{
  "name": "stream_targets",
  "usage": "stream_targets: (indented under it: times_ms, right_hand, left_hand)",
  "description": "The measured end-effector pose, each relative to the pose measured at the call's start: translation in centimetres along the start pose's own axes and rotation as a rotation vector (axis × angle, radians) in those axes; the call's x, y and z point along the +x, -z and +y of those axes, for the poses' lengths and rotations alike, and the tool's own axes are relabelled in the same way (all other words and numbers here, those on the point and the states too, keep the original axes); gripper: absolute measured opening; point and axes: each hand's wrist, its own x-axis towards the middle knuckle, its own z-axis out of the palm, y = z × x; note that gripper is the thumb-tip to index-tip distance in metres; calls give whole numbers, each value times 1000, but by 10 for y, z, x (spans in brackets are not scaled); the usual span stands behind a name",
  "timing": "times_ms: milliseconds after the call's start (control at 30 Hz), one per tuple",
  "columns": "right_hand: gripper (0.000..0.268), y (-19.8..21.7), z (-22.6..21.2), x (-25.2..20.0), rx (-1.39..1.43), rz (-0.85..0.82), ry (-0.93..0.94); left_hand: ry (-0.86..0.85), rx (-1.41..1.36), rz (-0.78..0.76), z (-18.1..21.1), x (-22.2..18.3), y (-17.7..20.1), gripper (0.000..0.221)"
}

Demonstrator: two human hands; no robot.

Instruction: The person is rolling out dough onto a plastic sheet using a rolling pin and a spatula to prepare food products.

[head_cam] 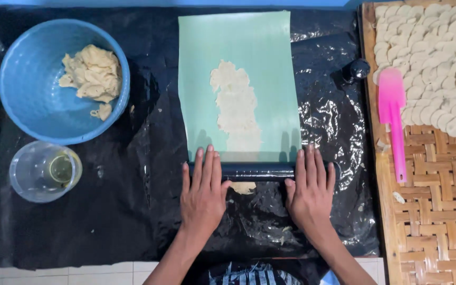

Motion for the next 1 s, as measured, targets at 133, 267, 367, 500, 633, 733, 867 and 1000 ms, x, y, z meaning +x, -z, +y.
stream_targets:
  times_ms: [133, 267, 367, 500, 633, 733, 867, 1000]
  right_hand:
    - [60, 1, 2, -22, -78, -54, 11]
    - [59, 9, -1, -40, -59, -92, 9]
    - [63, 23, -7, -47, -39, -114, 10]
    - [62, 32, -9, -52, 38, -117, 41]
    - [57, 34, -12, -56, 87, -52, 21]
    - [48, 38, -12, -55, 74, 40, 9]
    - [44, 55, -20, -39, 97, 69, 25]
    - [34, 69, -17, -9, 271, -19, 41]
  left_hand:
    - [-8, -26, -2, 1, -23, 1, 57]
    - [-32, -15, -24, 3, -38, 9, 59]
    - [-35, -43, -43, 6, -50, 16, 64]
    - [-74, -142, 3, 2, -57, 20, 60]
    - [-115, -171, 46, -2, -56, 18, 47]
    - [-131, -186, 56, 2, -51, 26, 25]
    - [-171, -186, 31, 1, -41, 42, 33]
    - [-241, -111, 26, -5, -33, 48, 45]
